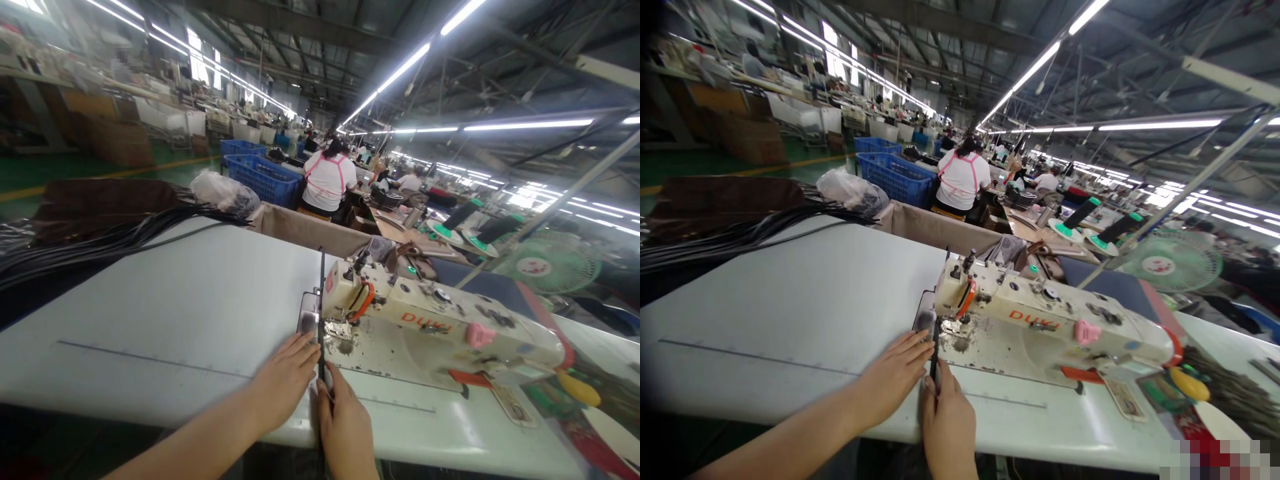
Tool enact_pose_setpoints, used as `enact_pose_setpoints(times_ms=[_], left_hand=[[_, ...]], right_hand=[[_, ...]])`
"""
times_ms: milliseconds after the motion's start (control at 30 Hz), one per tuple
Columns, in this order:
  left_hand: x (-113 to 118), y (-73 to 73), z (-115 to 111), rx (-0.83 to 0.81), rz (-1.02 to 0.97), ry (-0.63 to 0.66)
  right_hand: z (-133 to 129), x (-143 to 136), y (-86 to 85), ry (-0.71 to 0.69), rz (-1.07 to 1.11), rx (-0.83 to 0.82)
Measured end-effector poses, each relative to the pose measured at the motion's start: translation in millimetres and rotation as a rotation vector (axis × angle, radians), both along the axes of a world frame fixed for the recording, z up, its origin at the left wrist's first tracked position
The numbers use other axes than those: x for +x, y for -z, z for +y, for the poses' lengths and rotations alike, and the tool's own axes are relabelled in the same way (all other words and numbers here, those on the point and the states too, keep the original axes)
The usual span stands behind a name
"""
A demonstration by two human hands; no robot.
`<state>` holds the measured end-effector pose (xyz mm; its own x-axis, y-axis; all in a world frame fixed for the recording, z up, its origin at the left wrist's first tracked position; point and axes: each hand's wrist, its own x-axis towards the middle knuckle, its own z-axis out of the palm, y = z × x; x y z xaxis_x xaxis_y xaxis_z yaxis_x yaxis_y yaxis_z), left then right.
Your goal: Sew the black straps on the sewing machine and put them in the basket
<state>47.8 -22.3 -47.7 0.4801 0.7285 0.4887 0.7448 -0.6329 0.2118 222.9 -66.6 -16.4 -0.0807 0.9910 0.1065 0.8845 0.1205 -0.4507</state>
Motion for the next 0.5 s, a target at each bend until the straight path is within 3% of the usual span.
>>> enact_pose_setpoints(times_ms=[200, 500], left_hand=[[3.6, -3.5, -1.1, 0.000, 0.017, -0.045], [1.1, -2.2, -2.9, -0.027, 0.066, -0.043]], right_hand=[[9.8, 11.2, -1.8, 0.080, 0.401, -0.104], [17.9, 14.8, -14.3, 0.125, 0.553, -0.117]])
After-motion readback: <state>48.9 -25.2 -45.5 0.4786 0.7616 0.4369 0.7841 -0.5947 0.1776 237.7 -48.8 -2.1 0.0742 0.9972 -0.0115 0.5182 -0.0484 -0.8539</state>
